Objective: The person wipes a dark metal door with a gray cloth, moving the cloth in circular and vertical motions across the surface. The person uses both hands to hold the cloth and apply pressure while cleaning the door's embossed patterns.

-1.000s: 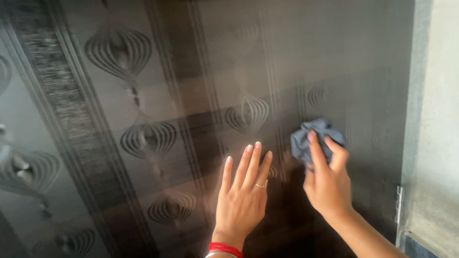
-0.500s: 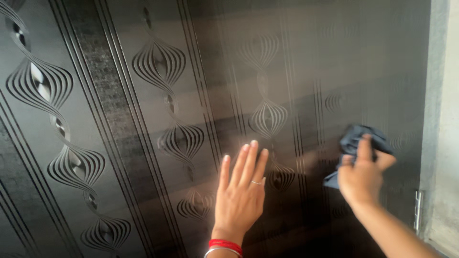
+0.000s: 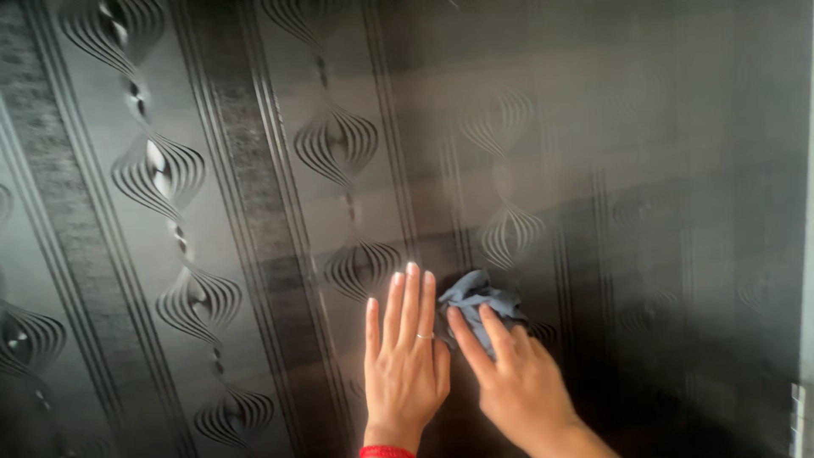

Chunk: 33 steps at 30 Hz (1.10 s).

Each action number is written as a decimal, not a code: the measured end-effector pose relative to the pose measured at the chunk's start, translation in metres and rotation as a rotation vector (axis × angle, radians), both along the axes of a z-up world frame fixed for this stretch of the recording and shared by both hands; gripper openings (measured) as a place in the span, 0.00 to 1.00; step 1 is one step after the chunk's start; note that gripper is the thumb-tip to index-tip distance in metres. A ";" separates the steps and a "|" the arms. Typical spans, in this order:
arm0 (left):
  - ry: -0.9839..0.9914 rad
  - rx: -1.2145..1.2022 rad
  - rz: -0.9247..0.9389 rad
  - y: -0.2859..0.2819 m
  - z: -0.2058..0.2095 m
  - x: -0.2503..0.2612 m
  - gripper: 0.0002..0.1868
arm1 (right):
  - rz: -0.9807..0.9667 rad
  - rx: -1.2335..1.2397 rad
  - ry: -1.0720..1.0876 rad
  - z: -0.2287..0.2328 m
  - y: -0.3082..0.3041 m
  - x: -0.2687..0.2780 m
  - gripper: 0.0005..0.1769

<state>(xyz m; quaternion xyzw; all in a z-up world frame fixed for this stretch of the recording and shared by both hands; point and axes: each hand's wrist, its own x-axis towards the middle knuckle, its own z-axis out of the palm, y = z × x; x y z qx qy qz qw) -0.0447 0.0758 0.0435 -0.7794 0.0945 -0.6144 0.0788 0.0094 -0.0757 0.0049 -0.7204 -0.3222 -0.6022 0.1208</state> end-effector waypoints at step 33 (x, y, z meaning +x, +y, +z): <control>-0.155 -0.270 0.052 0.015 0.026 -0.009 0.33 | 0.065 0.014 -0.045 0.014 -0.025 -0.002 0.45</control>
